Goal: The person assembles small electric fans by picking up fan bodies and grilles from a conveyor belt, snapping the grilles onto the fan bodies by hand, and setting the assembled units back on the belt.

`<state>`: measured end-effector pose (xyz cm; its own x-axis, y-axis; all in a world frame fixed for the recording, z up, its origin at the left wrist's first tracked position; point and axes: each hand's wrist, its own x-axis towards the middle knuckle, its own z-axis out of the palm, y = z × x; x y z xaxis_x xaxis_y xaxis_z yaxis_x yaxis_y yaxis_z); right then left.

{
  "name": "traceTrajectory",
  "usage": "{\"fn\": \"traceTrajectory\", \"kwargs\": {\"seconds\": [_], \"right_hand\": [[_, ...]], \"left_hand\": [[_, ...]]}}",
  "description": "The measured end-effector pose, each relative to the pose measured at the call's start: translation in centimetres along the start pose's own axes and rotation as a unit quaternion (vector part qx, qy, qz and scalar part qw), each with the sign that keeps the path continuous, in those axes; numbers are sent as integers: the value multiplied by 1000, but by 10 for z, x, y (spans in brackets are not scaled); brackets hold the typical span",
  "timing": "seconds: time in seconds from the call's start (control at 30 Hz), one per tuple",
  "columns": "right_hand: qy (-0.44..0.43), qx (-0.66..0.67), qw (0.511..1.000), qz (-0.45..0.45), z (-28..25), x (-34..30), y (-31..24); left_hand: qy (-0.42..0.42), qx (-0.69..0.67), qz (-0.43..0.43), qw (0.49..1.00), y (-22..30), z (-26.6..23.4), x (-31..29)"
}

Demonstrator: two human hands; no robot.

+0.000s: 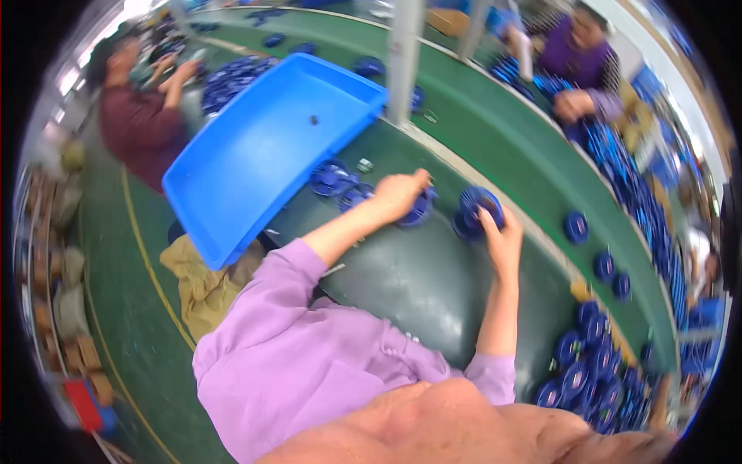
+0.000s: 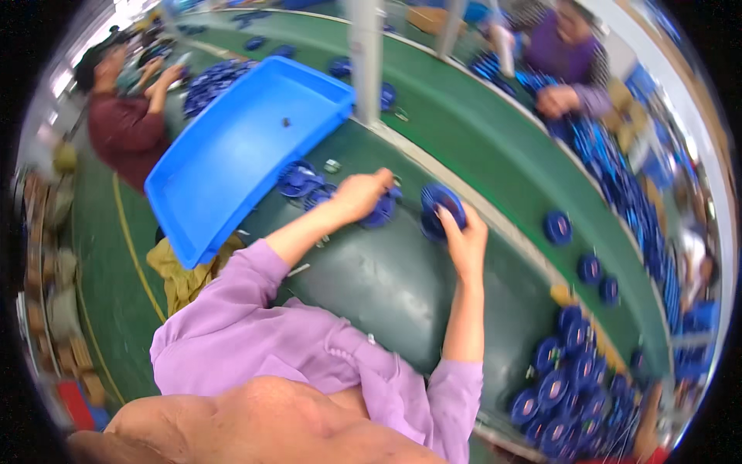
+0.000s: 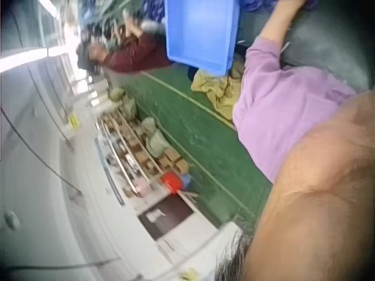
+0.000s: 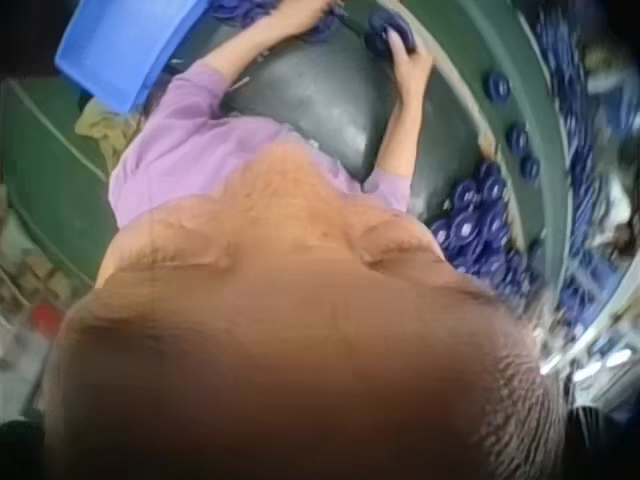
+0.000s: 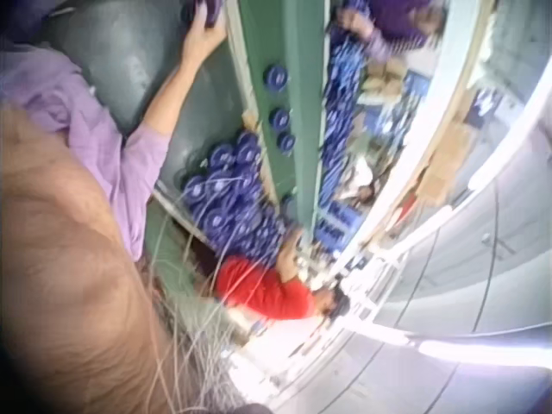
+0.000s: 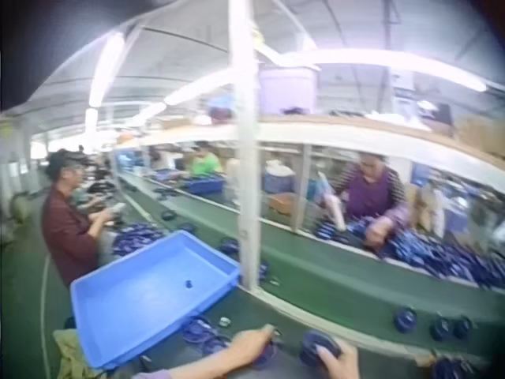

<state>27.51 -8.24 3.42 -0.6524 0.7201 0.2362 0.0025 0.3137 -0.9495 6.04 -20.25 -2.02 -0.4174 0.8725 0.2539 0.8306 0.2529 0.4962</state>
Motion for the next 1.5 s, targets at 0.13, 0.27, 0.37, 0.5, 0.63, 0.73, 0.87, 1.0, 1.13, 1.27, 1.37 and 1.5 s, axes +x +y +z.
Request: {"fn": "traceTrajectory", "kwargs": {"seconds": [0.13,0.27,0.37,0.5,0.63,0.73,0.87,1.0,1.13,1.27,1.37,1.5], "right_hand": [[-4,122,992,20,12,2,-5],[7,97,995,-34,41,16,-11],[36,-6,994,-102,56,22,-8],[54,-158,969,-181,60,26,-10],[1,-269,926,-265,52,29,-4],[-62,-246,929,-268,56,22,-10],[-52,-198,945,-256,51,19,7],[-24,-61,976,-208,55,17,15],[13,29,976,-217,68,25,24],[54,-1,977,-208,42,38,35],[86,-101,975,-178,5,56,28],[261,-277,914,-140,-90,85,75]], "left_hand": [[115,-157,52,980,14,1,13],[103,-557,-58,822,25,6,11],[95,-723,-142,670,30,14,13],[29,-833,-166,526,41,15,17],[-95,-873,-175,444,57,0,10],[-71,-872,-181,448,46,14,9],[40,-816,-165,552,79,6,8],[162,-659,-110,726,105,11,0],[230,-540,-28,809,101,9,8],[139,-450,-21,882,92,31,43],[89,-390,70,914,79,46,79],[126,-192,166,959,53,44,138]]}}
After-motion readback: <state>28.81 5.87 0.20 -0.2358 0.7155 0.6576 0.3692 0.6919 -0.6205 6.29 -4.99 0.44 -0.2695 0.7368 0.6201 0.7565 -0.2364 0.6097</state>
